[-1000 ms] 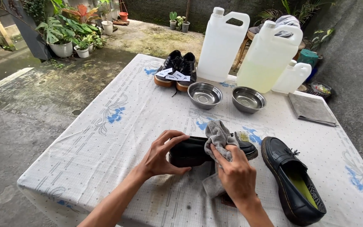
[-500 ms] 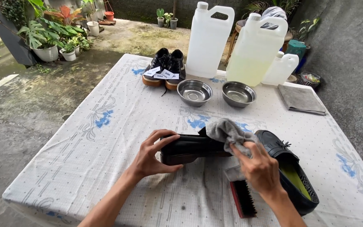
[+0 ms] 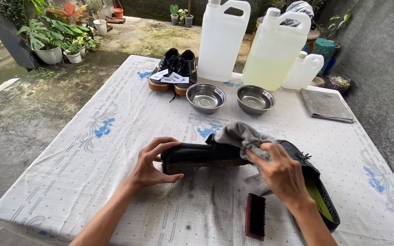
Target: The person cleans a black leather shoe using a red sponge and a grey cloth. They scrub the shoe with the sponge, wipe it with the cloth, and repeat the process on different sections of the shoe.
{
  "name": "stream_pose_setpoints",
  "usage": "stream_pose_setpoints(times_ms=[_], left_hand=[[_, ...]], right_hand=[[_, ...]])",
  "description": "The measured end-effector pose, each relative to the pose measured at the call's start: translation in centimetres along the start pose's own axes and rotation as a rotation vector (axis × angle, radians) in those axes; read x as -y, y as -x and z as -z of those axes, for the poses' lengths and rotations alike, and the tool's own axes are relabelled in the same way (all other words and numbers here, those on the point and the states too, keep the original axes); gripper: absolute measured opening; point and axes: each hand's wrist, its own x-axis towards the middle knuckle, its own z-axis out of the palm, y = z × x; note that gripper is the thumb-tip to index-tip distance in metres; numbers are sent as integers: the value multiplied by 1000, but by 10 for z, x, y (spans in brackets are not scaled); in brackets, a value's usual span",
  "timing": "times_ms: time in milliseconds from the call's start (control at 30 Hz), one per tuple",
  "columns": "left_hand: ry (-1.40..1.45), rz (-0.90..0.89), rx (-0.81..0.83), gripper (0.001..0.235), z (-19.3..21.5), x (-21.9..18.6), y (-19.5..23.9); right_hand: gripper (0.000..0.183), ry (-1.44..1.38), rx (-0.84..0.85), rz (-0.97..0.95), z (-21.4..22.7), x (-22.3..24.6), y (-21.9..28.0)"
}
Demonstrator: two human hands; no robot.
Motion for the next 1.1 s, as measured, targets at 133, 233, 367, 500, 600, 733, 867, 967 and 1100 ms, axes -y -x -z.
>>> stream_pose_setpoints(times_ms=[133,233,367,500,600,733,867,967,1100], left_hand=[[-12,12,-5,76,0,2,-1],[-26,44,14,79,1,2,-1],[-40,-7,20,81,1,0,-1],[-98,-111,-24,80,-1,-1,0],[-93,-137,-23,83,-2,-2,1],[-88,-133,-18,84,-1,-4,2],[-98,-142,12,83,2,-9,-1],[-99,-164,14,83,0,-7,2],[-104,-175,16,83,0,-6,3]], right_hand=[[55,-91,-89,-249,10,-24,29],[29,-335,-332,-519,43,-8,38],[25,-373,-498,-646,59,-4,75],[16,-643,-674,-986,61,-33,129],[26,-600,-705,-962,111,8,105],[174,-795,7,-1184,73,-131,241],[58,-486,-188,-1523,7,-126,281],[48,69,3,-1137,-24,-118,308],[53,347,290,-1120,16,-90,256]])
